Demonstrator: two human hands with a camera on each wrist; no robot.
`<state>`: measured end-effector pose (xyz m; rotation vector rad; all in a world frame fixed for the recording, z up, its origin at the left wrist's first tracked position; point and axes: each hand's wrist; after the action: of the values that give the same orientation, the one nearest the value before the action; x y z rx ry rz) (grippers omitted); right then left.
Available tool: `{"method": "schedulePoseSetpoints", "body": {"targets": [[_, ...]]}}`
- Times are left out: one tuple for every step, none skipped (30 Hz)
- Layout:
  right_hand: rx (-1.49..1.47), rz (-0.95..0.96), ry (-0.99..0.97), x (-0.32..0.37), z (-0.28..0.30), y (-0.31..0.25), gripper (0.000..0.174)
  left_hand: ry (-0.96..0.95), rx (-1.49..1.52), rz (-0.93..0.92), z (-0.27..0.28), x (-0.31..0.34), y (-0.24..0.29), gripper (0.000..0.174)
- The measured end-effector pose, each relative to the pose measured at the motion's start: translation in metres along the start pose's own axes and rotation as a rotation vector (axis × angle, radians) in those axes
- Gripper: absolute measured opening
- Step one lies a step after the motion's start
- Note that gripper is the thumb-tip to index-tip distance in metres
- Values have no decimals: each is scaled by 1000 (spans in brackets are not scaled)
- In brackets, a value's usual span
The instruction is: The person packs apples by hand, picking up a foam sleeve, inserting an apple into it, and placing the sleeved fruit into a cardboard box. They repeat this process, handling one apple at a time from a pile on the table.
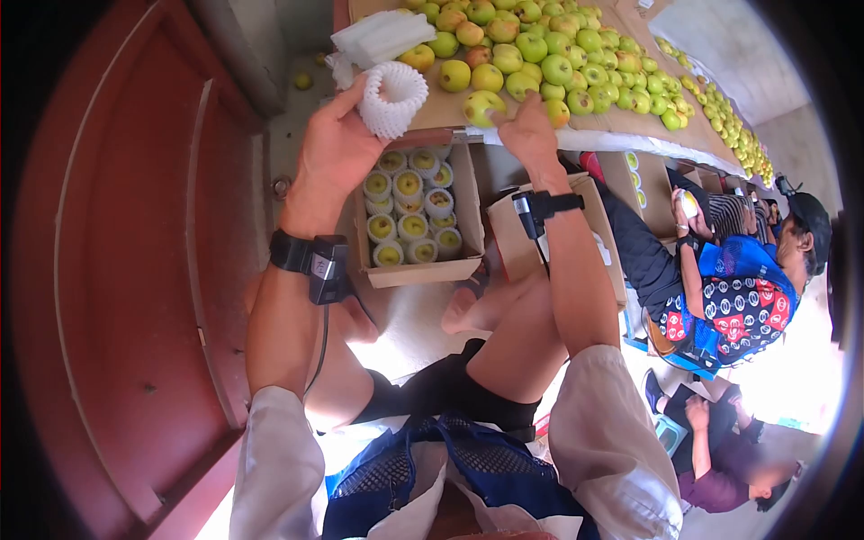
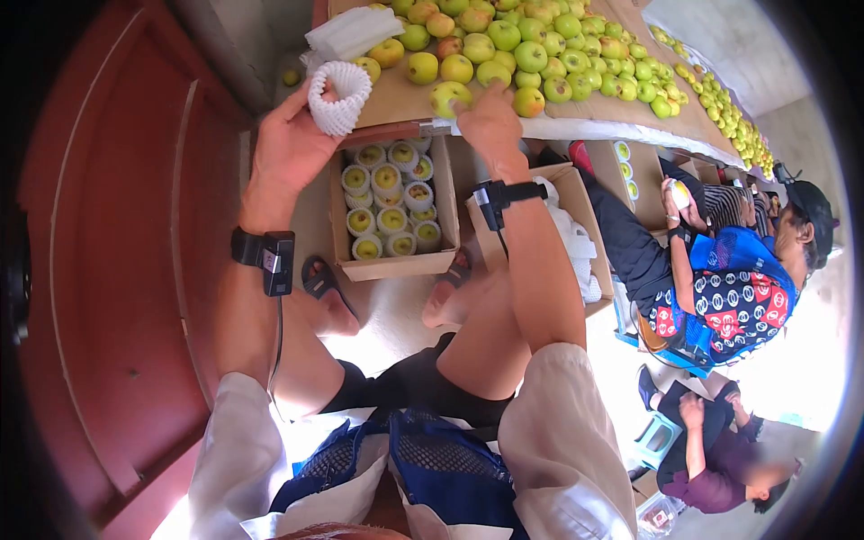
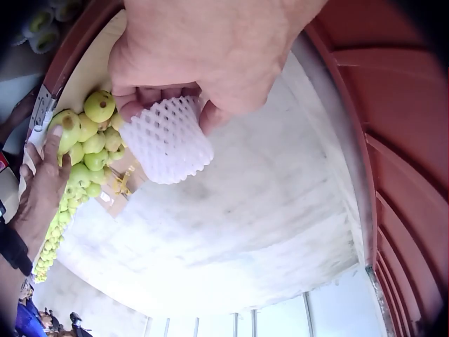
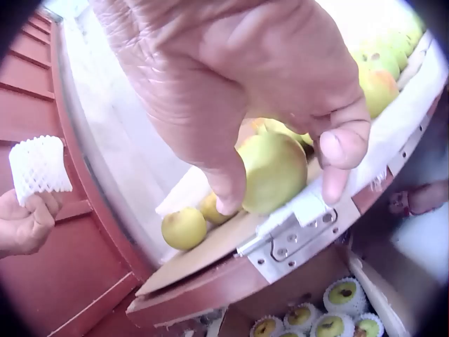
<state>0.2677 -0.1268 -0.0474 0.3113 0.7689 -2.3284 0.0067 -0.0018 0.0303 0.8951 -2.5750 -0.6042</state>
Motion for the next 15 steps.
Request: {"method": "schedulePoseSetpoints", "body": {"targets": [[-208,-36,-64,1,11,-9,70,-28,-13,8,-1,-1,-1,32],[-416,-71,-127,2,19,-20,67,-58,-27,17,-1,-2,-4,33],[-624,-108,-189,7,32,-35,64,-87,-42,28,-2,-4,-8,34],[-830,-259,-409,25,64,-64,60,-108,-86,19,-3,-5,-12,36],[-1034,-322,-569,26,61,-68,58,-122,-101,38,-5,-8,-17,36],[-1239,-384,-730,27,59,-69,55,-135,-117,60,-6,-10,-22,35],[-1444,-440,-894,28,59,-69,53,-148,-132,81,-6,-12,-26,35],[-1517,-434,-928,27,62,-68,45,-153,-164,110,-3,-17,-29,35],[-1532,-435,-931,25,63,-65,43,-173,-196,117,-5,-16,-29,34],[-1546,-438,-935,25,64,-60,42,-191,-227,124,-7,-15,-30,33],[-1560,-442,-940,25,66,-57,40,-208,-258,132,-8,-13,-31,32],[-1586,-442,-953,25,68,-56,37,-225,-294,141,-9,-12,-31,31],[-1612,-444,-965,25,71,-55,34,-242,-329,152,-11,-12,-31,30],[-1638,-446,-977,26,75,-54,30,-259,-364,163,-12,-10,-31,29],[-1637,-432,-970,26,76,-53,28,-289,-377,164,-11,-12,-32,29]]}}
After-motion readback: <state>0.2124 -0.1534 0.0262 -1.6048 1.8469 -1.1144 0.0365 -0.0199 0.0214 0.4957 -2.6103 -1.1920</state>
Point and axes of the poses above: each hand's wrist, its own x-axis away from the middle knuckle, its own z-axis out of the back of the hand, y = z × x, and after that the axes turned 11 degrees about y, right-handed
